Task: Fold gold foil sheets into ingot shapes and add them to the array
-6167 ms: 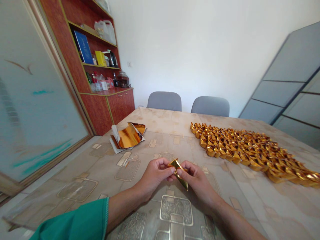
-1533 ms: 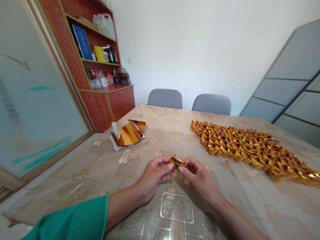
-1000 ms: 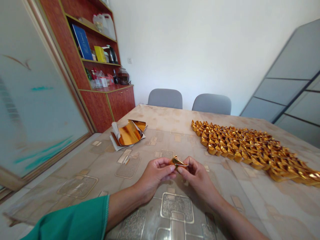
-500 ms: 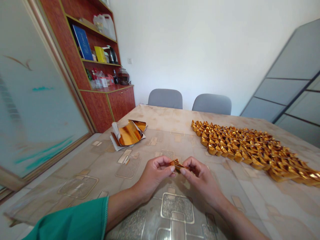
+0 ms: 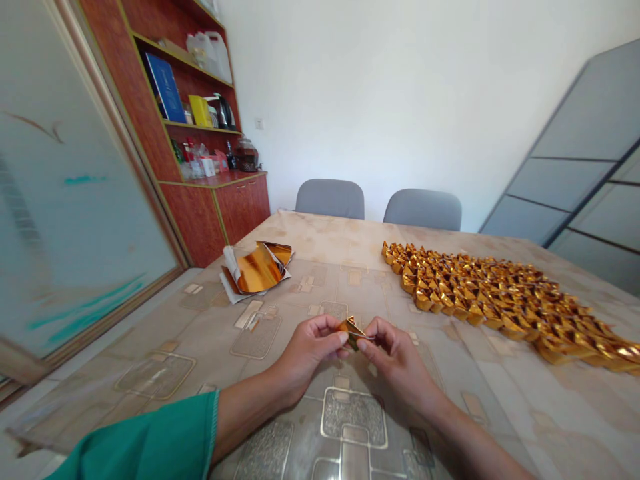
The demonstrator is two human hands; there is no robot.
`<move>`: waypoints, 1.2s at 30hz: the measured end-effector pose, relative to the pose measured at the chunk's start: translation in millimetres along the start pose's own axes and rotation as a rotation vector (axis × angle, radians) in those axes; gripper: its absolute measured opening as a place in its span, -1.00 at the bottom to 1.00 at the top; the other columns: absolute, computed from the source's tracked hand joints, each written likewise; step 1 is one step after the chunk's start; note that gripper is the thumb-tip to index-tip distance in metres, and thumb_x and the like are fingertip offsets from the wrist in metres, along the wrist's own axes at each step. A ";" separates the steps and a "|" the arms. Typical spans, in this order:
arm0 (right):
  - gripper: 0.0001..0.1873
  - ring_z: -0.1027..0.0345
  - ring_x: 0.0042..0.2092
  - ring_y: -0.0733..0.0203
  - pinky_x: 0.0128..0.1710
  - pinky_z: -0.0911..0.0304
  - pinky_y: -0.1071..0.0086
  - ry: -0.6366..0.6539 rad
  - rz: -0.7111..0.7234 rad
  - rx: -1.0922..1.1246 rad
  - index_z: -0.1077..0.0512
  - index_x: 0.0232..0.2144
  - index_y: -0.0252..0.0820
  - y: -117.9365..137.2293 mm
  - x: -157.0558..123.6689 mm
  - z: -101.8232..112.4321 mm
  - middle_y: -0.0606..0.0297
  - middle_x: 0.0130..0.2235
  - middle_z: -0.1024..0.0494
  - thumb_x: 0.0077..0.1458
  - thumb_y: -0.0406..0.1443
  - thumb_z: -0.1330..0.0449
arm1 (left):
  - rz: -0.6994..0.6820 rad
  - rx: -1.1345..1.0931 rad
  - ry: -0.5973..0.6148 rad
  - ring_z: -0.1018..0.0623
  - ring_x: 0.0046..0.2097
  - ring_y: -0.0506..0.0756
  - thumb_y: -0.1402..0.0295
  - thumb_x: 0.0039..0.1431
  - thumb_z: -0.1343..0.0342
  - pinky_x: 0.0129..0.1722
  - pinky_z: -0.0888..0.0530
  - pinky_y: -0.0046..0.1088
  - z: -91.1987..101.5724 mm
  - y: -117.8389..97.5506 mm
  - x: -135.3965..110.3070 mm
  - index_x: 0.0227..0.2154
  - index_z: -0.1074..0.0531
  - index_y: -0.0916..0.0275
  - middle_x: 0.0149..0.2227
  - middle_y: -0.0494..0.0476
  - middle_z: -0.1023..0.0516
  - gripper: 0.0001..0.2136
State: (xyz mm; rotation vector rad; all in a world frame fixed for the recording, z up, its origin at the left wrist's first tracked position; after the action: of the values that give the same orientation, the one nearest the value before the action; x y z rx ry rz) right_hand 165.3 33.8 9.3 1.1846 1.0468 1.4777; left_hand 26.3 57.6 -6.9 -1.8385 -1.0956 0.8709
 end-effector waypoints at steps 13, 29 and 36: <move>-0.83 -0.25 -0.33 0.21 -0.33 -0.19 0.35 -0.002 0.102 -0.010 -0.31 -0.21 -0.08 16.9 -1.8 -1.1 0.36 -0.36 -0.38 0.15 -0.24 -0.21 | 0.041 -0.111 0.030 -0.55 -0.32 -0.01 0.32 -0.12 -0.44 -0.24 -0.47 -0.47 -0.9 -0.7 0.0 -0.36 -0.49 0.28 -0.34 0.05 -0.57 -0.71; -0.92 -0.26 -0.34 0.19 -0.34 -0.16 0.35 -0.075 0.287 -0.326 -0.34 -0.37 -0.08 39.3 -4.5 7.0 0.34 -0.37 -0.39 0.19 -0.35 -0.11 | -0.161 0.088 -0.108 -0.49 -0.39 0.02 0.33 -0.18 -0.43 -0.30 -0.41 -0.47 7.9 -14.8 -3.7 -0.46 -0.55 0.28 -0.46 0.04 -0.55 -0.78; -0.93 -0.27 -0.36 0.20 -0.35 -0.14 0.35 -0.072 0.264 -0.364 -0.35 -0.37 -0.09 35.2 -4.3 6.0 0.36 -0.39 -0.40 0.19 -0.33 -0.15 | -0.165 0.050 -0.124 -0.50 -0.38 -0.01 0.35 -0.21 -0.45 -0.30 -0.43 -0.51 9.9 -14.3 -3.5 -0.47 -0.56 0.29 -0.45 0.03 -0.59 -0.78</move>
State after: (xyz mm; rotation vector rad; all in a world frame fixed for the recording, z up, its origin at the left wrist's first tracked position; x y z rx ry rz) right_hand 166.2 23.1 43.6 1.1303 0.5538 1.7277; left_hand 11.5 61.5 2.0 -1.6447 -1.2723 0.9159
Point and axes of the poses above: each hand's wrist, its own x-axis towards the middle knuckle, its own z-axis out of the back of the hand, y = z × x, the point moved 7 cm from there along x, towards the middle knuckle
